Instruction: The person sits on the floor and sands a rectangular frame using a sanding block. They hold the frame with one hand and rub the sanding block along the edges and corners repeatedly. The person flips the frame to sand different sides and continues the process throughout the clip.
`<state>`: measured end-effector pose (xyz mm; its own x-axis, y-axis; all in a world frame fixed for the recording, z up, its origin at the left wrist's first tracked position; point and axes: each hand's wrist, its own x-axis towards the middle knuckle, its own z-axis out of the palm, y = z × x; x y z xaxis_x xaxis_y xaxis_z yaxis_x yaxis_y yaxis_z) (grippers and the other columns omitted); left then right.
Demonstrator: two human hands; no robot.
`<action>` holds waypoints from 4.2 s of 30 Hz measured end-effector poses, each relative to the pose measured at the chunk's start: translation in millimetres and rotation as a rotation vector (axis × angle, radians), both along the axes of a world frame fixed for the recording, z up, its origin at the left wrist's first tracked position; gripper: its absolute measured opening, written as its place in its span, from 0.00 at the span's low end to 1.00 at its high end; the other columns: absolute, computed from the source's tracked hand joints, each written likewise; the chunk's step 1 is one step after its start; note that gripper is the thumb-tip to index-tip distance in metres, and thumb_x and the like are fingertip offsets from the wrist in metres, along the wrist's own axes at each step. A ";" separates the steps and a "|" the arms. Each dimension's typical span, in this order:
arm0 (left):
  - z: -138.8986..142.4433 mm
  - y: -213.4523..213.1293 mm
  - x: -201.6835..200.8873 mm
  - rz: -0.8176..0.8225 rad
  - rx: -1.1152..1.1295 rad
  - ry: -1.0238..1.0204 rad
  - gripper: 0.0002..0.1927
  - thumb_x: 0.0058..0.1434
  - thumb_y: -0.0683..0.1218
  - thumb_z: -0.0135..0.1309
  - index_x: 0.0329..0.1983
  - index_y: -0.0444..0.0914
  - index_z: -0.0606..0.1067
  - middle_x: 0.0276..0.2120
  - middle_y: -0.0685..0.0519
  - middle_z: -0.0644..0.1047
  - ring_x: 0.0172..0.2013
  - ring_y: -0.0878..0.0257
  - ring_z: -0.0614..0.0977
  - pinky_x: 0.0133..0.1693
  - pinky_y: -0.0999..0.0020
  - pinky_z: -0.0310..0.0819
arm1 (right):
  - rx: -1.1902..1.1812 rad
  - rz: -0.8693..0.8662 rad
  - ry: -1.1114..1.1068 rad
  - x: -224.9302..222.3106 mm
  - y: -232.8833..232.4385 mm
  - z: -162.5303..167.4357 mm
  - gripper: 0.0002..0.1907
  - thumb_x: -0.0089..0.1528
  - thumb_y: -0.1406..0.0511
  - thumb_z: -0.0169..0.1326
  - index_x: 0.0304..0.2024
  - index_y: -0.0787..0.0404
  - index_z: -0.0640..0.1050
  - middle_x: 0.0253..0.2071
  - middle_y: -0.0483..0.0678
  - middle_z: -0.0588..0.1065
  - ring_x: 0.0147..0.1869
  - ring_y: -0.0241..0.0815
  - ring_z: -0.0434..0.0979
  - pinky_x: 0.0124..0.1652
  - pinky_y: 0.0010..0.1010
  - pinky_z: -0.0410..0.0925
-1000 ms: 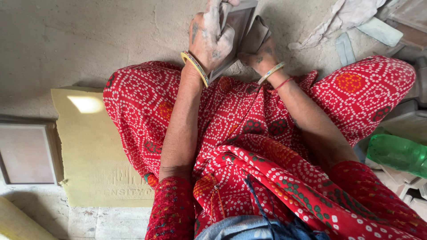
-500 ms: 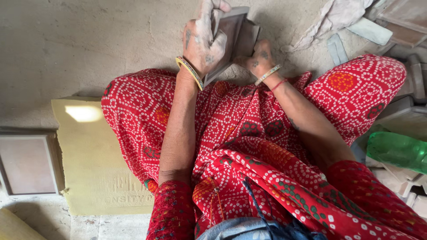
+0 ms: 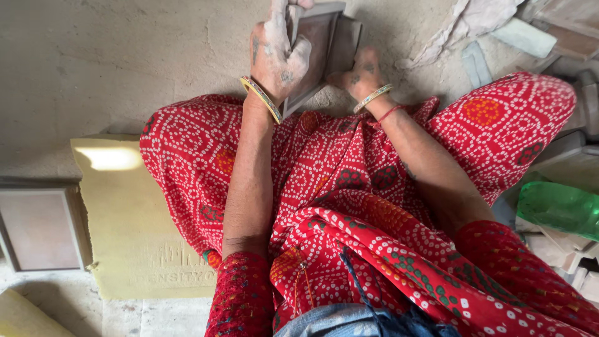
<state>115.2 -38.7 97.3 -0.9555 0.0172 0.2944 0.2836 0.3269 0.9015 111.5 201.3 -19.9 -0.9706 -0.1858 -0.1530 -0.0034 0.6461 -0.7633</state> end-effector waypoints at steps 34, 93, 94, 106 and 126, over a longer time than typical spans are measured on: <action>-105.4 -1.9 -38.7 0.342 -0.071 -0.370 0.26 0.70 0.54 0.52 0.61 0.35 0.62 0.42 0.36 0.83 0.43 0.45 0.85 0.47 0.53 0.78 | -0.391 -0.451 -0.166 0.3 -2.4 -31.0 0.30 0.53 0.60 0.73 0.43 0.68 0.68 0.34 0.50 0.77 0.25 0.35 0.73 0.24 0.26 0.69; -29.6 -10.4 0.5 -0.182 0.248 -0.047 0.09 0.55 0.44 0.70 0.36 0.41 0.81 0.33 0.57 0.82 0.31 0.71 0.80 0.33 0.72 0.78 | 0.092 0.221 0.566 -11.6 -11.1 135.9 0.26 0.73 0.65 0.54 0.72 0.62 0.64 0.62 0.59 0.74 0.61 0.53 0.78 0.56 0.38 0.76; -32.3 -10.9 -0.9 -0.227 0.336 -0.043 0.08 0.57 0.44 0.70 0.36 0.42 0.82 0.33 0.57 0.83 0.31 0.71 0.79 0.33 0.72 0.78 | 0.134 0.260 0.658 -12.0 -9.0 134.2 0.28 0.72 0.65 0.53 0.73 0.62 0.63 0.65 0.59 0.73 0.64 0.55 0.76 0.60 0.41 0.74; -70.0 3.2 10.3 0.076 -0.353 0.492 0.15 0.38 0.45 0.63 0.31 0.40 0.75 0.27 0.53 0.76 0.30 0.55 0.80 0.36 0.59 0.76 | 0.026 0.480 0.860 19.9 -62.7 155.3 0.37 0.66 0.75 0.51 0.76 0.60 0.57 0.73 0.59 0.64 0.76 0.60 0.68 0.73 0.51 0.64; -76.9 -16.7 6.5 -0.136 0.117 -0.023 0.11 0.51 0.46 0.68 0.34 0.40 0.79 0.32 0.53 0.80 0.32 0.63 0.82 0.36 0.66 0.81 | 0.182 0.523 0.787 6.8 -39.1 145.1 0.38 0.71 0.63 0.54 0.76 0.66 0.52 0.75 0.61 0.58 0.77 0.60 0.62 0.75 0.58 0.51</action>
<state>121.6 -55.4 20.4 -0.9533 0.1140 0.2797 0.2967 0.1794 0.9380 118.4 162.2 125.2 -0.6085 -0.6619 0.4377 -0.7931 0.5258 -0.3074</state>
